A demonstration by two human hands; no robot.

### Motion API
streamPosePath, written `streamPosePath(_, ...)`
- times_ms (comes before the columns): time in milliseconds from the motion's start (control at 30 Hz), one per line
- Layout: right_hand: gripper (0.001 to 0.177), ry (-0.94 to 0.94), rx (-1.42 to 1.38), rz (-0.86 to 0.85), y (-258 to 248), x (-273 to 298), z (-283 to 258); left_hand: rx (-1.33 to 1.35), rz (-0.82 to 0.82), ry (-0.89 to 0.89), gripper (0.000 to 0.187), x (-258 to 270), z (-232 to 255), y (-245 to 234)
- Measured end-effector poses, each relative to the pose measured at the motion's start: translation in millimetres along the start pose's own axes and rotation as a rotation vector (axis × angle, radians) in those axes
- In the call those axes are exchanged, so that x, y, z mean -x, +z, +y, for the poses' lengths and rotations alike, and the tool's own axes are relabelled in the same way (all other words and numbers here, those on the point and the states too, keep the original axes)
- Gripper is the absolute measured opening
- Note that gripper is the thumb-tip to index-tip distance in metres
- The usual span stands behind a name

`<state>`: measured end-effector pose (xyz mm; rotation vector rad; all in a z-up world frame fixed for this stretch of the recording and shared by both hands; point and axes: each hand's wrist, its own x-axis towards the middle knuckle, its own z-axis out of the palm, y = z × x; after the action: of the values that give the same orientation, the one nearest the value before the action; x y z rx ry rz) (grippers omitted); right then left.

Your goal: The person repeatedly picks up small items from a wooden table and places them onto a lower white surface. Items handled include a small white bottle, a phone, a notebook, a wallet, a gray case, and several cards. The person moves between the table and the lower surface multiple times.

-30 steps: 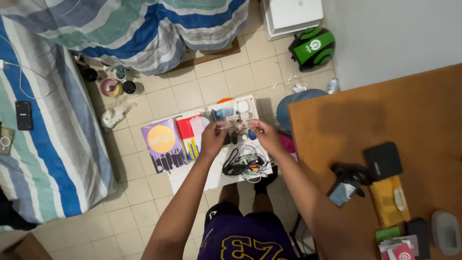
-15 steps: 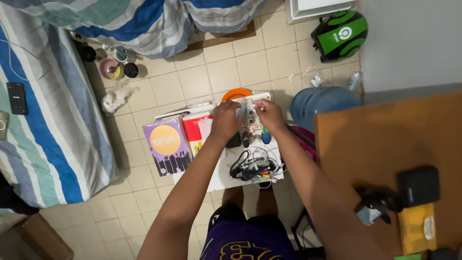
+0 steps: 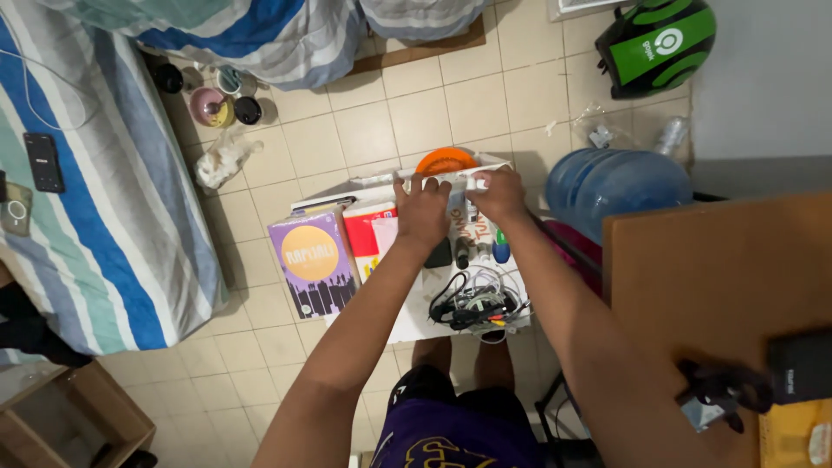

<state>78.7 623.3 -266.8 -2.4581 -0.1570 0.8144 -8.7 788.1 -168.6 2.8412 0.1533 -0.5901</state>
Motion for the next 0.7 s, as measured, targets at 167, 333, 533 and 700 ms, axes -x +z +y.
streamPosePath(167, 0.037, -0.083, -0.028, 0.025, 5, -3, 11, -0.012, 0.031, -0.051, 0.039, -3, -2, 15)
streamPosePath(333, 0.032, -0.073, -0.111, -0.033, -11, 18, 9, 0.004, 0.113, -0.02, 0.03, -1, -7, 26)
streamPosePath(533, 0.026, -0.214, -0.031, 0.059, -51, 62, -28, -0.023, 0.241, 0.022, 0.033, 3, -9, 32)
streamPosePath(700, 0.03, -0.373, 0.087, 0.171, -13, 44, 0, -0.005, 0.195, 0.033, 0.033, 4, -3, 26)
